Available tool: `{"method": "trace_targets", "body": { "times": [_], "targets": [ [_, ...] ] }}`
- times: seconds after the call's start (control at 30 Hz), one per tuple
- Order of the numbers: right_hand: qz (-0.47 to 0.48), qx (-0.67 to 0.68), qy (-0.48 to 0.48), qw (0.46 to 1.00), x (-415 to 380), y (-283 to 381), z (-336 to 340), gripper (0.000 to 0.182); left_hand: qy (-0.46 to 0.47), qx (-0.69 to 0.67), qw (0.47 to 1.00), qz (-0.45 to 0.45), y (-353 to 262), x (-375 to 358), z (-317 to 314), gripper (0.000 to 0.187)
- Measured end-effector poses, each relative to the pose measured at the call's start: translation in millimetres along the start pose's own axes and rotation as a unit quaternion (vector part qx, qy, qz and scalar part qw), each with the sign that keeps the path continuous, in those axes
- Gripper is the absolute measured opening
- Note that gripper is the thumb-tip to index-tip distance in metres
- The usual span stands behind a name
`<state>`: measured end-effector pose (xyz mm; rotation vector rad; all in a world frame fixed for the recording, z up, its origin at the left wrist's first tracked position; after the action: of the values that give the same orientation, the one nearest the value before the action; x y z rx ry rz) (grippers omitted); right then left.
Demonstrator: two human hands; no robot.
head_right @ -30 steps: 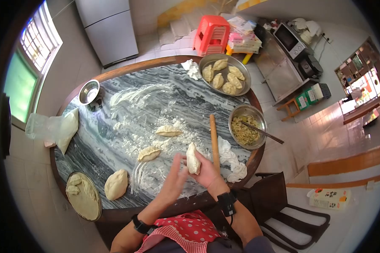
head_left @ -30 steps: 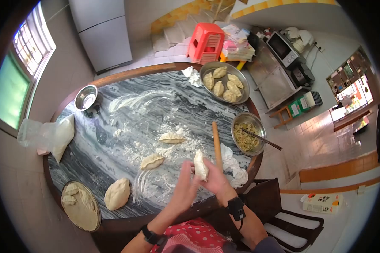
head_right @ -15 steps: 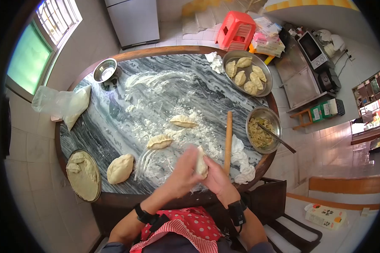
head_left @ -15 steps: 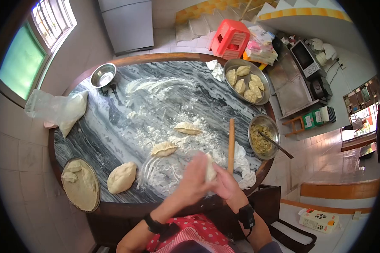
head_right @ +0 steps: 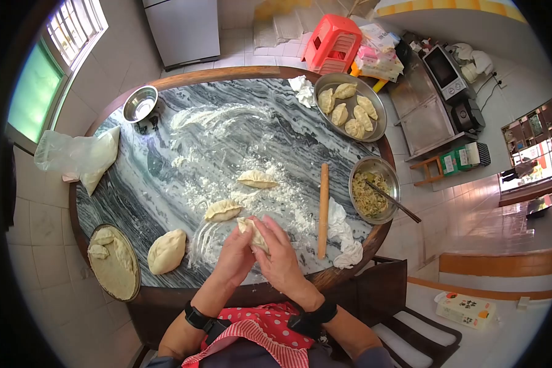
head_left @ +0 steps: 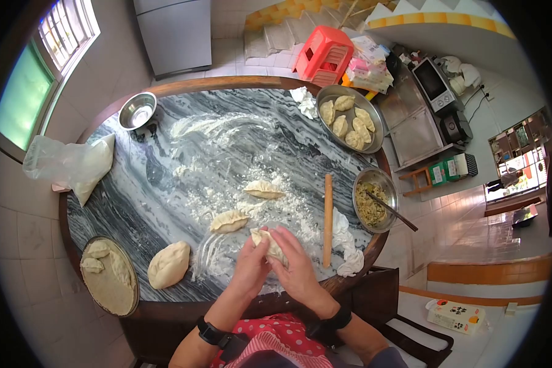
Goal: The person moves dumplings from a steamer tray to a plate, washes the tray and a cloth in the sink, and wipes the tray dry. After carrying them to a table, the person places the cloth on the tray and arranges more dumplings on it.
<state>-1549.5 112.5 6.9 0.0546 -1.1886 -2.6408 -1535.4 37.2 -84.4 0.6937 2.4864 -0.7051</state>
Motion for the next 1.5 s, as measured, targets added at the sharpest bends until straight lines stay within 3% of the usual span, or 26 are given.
{"method": "trace_targets", "body": {
  "times": [0.1,0.17,0.2,0.27,0.3,0.37,0.4,0.43,0.5,0.53,0.63,0.7,0.93,1.1,1.27,1.33,1.5],
  "targets": [
    [-0.02,-0.003,-0.063,0.998,1,1,20,0.053,0.008,-0.036,0.999,-0.009,-14,-5,1,0.039],
    [-0.071,0.151,0.047,0.985,1,-15,-3,0.053,0.007,-0.056,0.998,0.005,-12,-6,2,0.039],
    [-0.07,0.154,0.051,0.984,1,-10,-1,0.053,-0.003,-0.049,0.998,-0.033,-16,-4,6,0.038],
    [-0.185,0.159,0.119,0.963,-7,-16,-15,0.056,-0.028,-0.041,0.995,-0.081,-27,-8,16,0.038],
    [-0.18,0.166,0.129,0.961,-7,-18,-16,0.056,-0.017,-0.058,0.996,-0.071,-29,-10,16,0.038],
    [-0.14,0.039,0.205,0.968,-14,-30,-20,0.061,-0.011,-0.076,0.995,-0.065,-35,-15,20,0.039],
    [-0.046,-0.054,0.141,0.987,-8,-19,-9,0.062,-0.008,-0.091,0.994,-0.065,-38,-18,21,0.039],
    [-0.042,-0.051,0.147,0.987,-7,-21,-13,0.062,-0.003,-0.106,0.992,-0.066,-40,-20,22,0.038],
    [0.027,-0.013,0.029,0.999,14,19,14,0.061,0.0,-0.126,0.99,-0.066,-38,-21,25,0.038],
    [0.031,-0.008,0.038,0.999,15,28,11,0.061,0.009,-0.142,0.988,-0.062,-35,-22,25,0.037],
    [0.153,-0.03,0.124,0.98,13,63,-29,0.061,0.01,-0.163,0.981,-0.104,-38,-28,35,0.035],
    [0.102,-0.034,0.105,0.989,8,38,-41,0.063,0.008,-0.166,0.98,-0.105,-44,-39,46,0.033],
    [0.069,0.095,0.205,0.972,25,119,-128,0.06,-0.046,-0.167,0.961,-0.215,-111,-122,107,0.036],
    [0.201,0.103,0.274,0.935,21,199,-222,0.05,-0.172,-0.123,0.944,-0.252,-154,-210,199,0.039],
    [0.252,0.108,0.292,0.916,10,266,-320,0.046,-0.246,-0.155,0.914,-0.284,-196,-276,284,0.035],
    [0.249,0.1,0.305,0.914,8,285,-358,0.046,-0.314,-0.129,0.887,-0.312,-217,-302,323,0.036],
    [0.238,0.072,0.294,0.923,5,305,-432,0.048,-0.364,-0.092,0.875,-0.305,-260,-322,391,0.034]
  ]
}}
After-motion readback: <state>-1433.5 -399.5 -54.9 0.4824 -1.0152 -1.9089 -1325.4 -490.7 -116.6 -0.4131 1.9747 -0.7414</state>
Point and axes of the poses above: each hand's wrist, its own x-axis towards the middle knuckle, its own z-axis out of the back of the hand, y = z × x, the point moved 10 cm from there along x, towards the middle knuckle, and after that the axes turned 2 degrees about -x, right-handed, at the moved point
